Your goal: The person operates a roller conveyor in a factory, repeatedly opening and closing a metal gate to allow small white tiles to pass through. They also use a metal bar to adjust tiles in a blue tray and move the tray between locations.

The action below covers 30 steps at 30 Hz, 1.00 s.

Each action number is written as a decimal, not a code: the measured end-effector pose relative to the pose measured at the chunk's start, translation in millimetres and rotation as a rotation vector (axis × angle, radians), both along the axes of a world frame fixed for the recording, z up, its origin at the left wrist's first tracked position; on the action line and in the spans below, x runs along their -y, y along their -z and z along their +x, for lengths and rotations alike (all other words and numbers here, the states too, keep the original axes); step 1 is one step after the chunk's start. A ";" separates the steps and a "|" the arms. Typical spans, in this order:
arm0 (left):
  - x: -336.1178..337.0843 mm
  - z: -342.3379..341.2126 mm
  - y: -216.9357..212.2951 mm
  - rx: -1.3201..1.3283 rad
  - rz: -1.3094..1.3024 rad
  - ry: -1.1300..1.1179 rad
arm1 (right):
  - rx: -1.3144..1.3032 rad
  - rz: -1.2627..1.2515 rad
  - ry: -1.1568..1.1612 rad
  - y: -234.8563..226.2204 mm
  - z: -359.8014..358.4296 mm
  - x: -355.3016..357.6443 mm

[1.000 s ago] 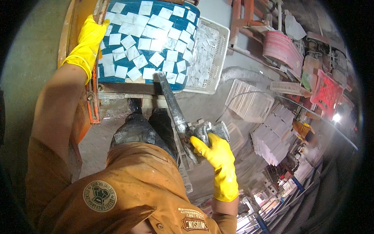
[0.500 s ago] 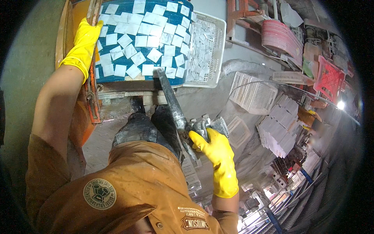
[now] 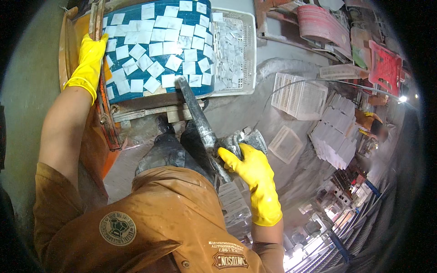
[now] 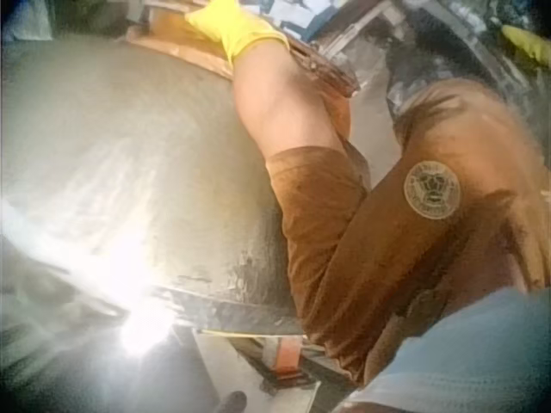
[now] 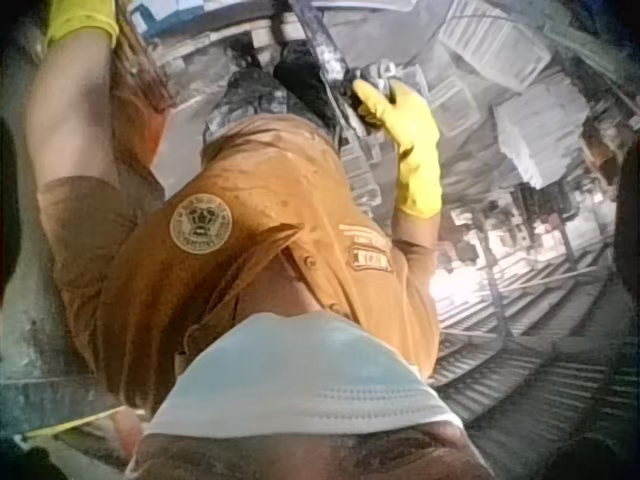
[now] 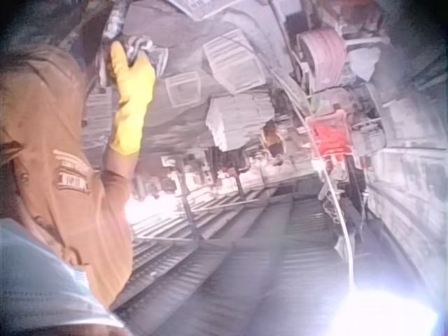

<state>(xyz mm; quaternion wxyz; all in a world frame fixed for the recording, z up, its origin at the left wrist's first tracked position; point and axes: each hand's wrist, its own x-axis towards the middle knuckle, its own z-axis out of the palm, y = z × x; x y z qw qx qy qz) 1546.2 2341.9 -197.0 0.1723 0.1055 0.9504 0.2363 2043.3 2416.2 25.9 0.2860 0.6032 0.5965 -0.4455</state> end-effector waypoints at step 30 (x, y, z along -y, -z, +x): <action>4.6 -8.4 18.6 -0.085 0.118 0.059 | -0.027 -0.067 0.528 115.2 72.0 -4.8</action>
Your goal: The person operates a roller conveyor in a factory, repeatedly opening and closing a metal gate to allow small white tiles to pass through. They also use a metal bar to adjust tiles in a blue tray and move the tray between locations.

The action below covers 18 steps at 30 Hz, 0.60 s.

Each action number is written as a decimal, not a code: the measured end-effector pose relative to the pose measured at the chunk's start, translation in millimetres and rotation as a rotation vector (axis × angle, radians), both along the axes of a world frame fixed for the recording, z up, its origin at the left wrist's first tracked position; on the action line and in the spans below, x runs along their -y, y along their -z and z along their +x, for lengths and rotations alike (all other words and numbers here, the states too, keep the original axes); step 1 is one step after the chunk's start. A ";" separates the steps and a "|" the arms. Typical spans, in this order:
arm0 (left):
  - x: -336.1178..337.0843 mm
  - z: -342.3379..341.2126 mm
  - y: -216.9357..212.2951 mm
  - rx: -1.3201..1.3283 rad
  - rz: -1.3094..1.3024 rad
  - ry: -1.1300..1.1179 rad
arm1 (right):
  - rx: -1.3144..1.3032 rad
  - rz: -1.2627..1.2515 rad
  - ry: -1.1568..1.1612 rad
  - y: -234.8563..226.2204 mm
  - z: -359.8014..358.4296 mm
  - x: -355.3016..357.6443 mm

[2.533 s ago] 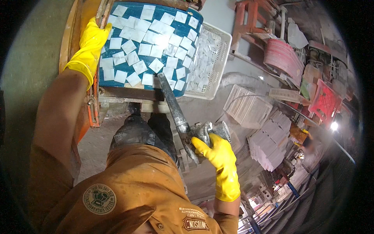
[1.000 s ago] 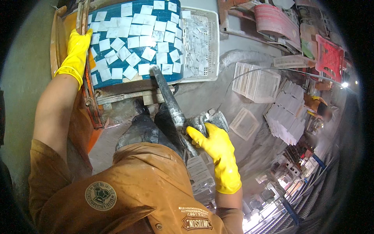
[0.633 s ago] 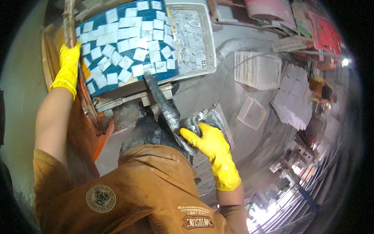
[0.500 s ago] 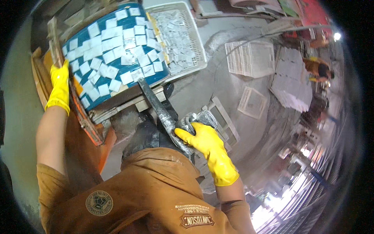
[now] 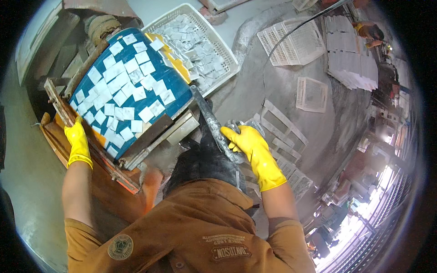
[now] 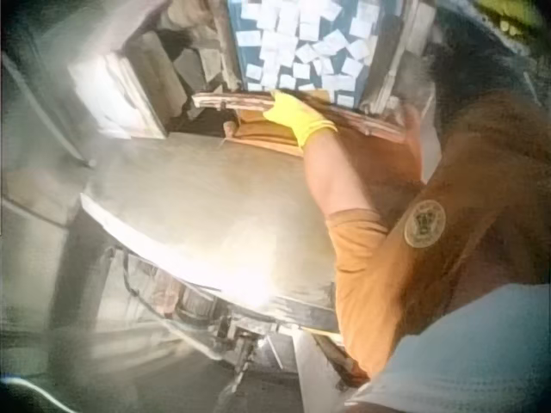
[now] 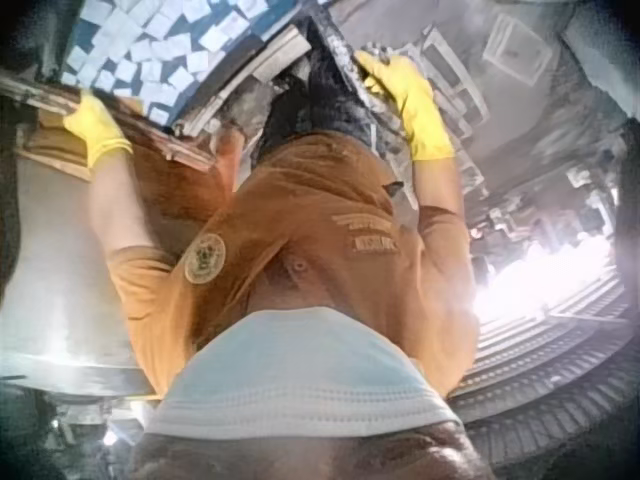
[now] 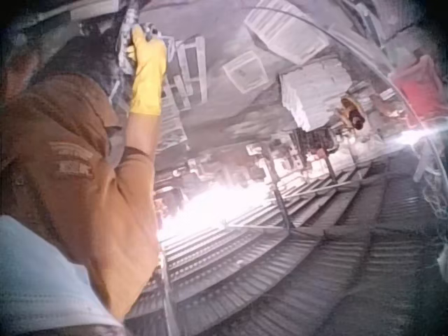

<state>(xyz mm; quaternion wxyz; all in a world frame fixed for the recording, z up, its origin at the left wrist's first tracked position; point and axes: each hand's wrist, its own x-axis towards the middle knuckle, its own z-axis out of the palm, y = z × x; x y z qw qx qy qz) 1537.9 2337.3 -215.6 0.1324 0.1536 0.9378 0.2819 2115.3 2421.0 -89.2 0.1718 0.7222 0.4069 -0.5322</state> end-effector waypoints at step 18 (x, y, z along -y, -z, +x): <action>2.6 8.1 -15.9 -0.017 0.026 -0.004 | 0.031 0.017 -0.261 57.7 -48.2 -134.1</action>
